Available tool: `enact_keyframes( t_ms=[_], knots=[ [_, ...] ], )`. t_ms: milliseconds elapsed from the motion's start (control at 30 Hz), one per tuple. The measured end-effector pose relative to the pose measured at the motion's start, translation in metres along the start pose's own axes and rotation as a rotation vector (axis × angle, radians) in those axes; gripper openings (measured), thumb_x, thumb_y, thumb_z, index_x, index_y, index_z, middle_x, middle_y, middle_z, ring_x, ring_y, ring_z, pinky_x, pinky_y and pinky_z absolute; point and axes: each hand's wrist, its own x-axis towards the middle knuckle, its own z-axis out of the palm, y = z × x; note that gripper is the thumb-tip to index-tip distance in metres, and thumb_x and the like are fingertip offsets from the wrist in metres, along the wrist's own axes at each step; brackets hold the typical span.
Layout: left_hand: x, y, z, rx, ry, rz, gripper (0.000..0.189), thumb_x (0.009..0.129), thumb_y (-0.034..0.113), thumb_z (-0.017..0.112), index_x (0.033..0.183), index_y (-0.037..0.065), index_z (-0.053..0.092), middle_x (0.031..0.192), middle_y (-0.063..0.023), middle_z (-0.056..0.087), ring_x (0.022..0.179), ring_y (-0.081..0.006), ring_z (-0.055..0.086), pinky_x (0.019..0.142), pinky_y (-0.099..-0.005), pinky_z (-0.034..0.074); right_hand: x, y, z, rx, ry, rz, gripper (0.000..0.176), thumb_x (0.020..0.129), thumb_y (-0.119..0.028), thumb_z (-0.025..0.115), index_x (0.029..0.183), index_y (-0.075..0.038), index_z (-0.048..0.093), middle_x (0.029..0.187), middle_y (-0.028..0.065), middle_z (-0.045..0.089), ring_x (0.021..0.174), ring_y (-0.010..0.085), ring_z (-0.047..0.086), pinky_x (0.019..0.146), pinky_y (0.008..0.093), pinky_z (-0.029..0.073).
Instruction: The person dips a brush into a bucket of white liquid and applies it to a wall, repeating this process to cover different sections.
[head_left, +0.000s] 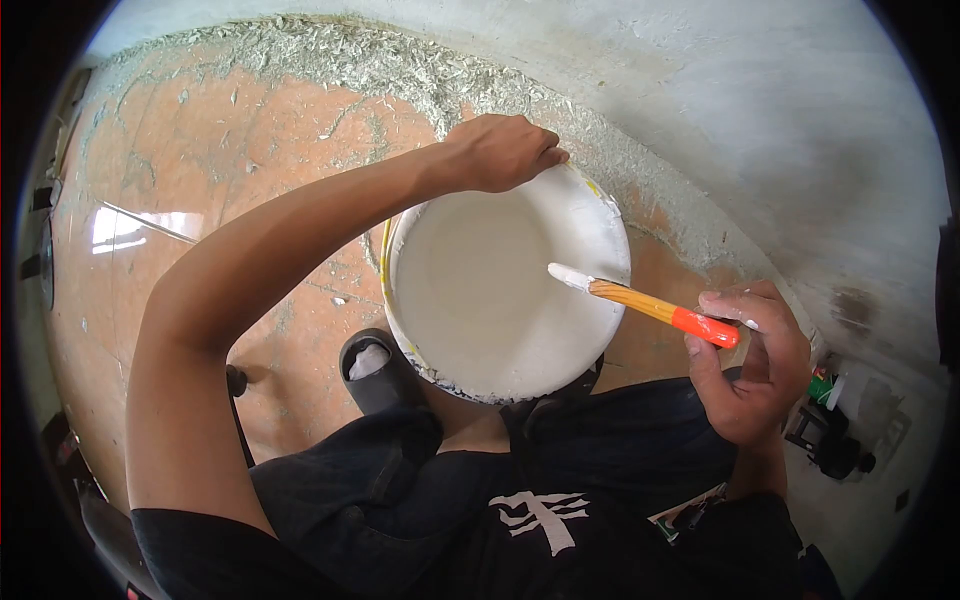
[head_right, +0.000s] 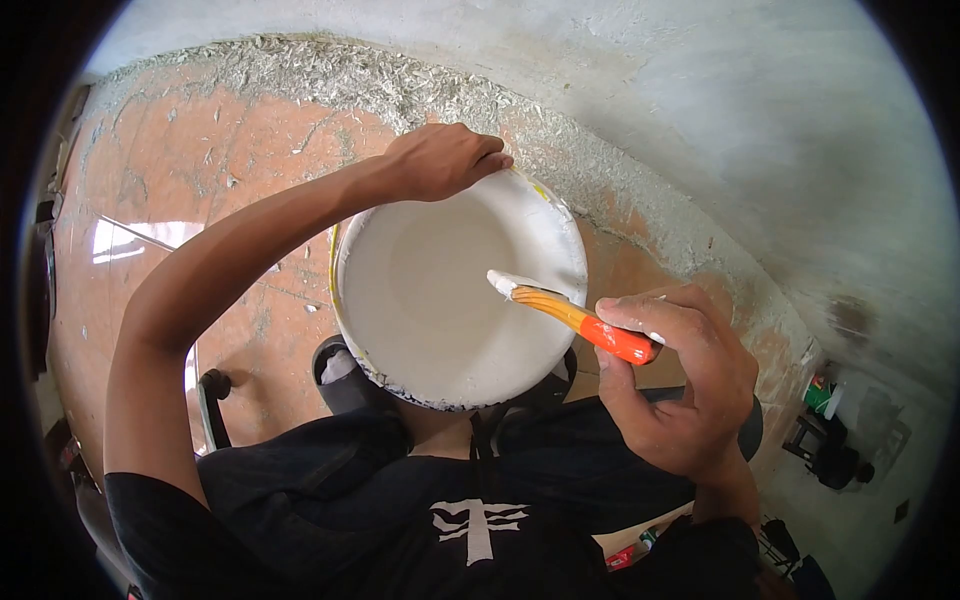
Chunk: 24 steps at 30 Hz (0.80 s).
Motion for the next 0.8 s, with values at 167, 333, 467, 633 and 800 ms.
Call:
enact_keyframes(
  t_ms=[167, 333, 467, 633, 800],
  knots=[
    [0.0006, -0.0001, -0.0003, 0.005, -0.01, -0.006, 0.042, 0.097, 0.037, 0.039, 0.098, 0.004, 0.064, 0.075, -0.0196, 0.064, 0.073, -0.0382, 0.062, 0.07, -0.0482, 0.048, -0.0004, -0.0003, 0.0004, 0.007, -0.007, 0.003, 0.032, 0.063, 0.011, 0.065, 0.093, 0.003, 0.061, 0.087, 0.0139, 0.066, 0.075, 0.0242, 0.063, 0.067, 0.0294, 0.051],
    [0.0002, 0.0001, -0.0007, 0.013, 0.0, 0.011, 0.042, 0.097, 0.038, 0.039, 0.096, 0.004, 0.064, 0.074, -0.0197, 0.063, 0.072, -0.0383, 0.061, 0.07, -0.0482, 0.048, -0.0028, 0.0011, -0.0007, 0.021, -0.034, -0.01, 0.035, 0.064, 0.013, 0.063, 0.098, 0.003, 0.058, 0.089, 0.0142, 0.063, 0.078, 0.0221, 0.061, 0.07, 0.029, 0.049],
    [0.0001, 0.0017, -0.0024, 0.015, -0.022, -0.009, 0.043, 0.097, 0.038, 0.039, 0.096, 0.004, 0.064, 0.074, -0.0197, 0.063, 0.072, -0.0383, 0.061, 0.07, -0.0481, 0.048, -0.0031, 0.0013, 0.0012, 0.026, -0.011, 0.01, 0.036, 0.061, 0.011, 0.064, 0.096, 0.004, 0.06, 0.089, 0.0141, 0.066, 0.077, 0.0246, 0.064, 0.068, 0.0293, 0.051],
    [0.0002, 0.0, -0.0002, 0.001, 0.004, 0.01, 0.043, 0.097, 0.038, 0.038, 0.094, 0.003, 0.063, 0.074, -0.0201, 0.063, 0.072, -0.0383, 0.061, 0.07, -0.0483, 0.047, -0.0028, 0.0007, 0.0013, 0.034, -0.023, 0.019, 0.038, 0.061, 0.012, 0.063, 0.098, 0.004, 0.06, 0.09, 0.014, 0.065, 0.077, 0.0234, 0.064, 0.068, 0.029, 0.051],
    [0.0013, -0.0003, -0.0001, 0.007, -0.004, 0.006, 0.043, 0.097, 0.038, 0.038, 0.095, 0.003, 0.064, 0.074, -0.02, 0.063, 0.073, -0.0383, 0.061, 0.07, -0.0482, 0.048, -0.0046, 0.0021, 0.0017, 0.044, -0.028, 0.021, 0.04, 0.061, 0.012, 0.063, 0.1, 0.003, 0.06, 0.091, 0.0139, 0.065, 0.076, 0.022, 0.064, 0.067, 0.0282, 0.051]
  ],
)
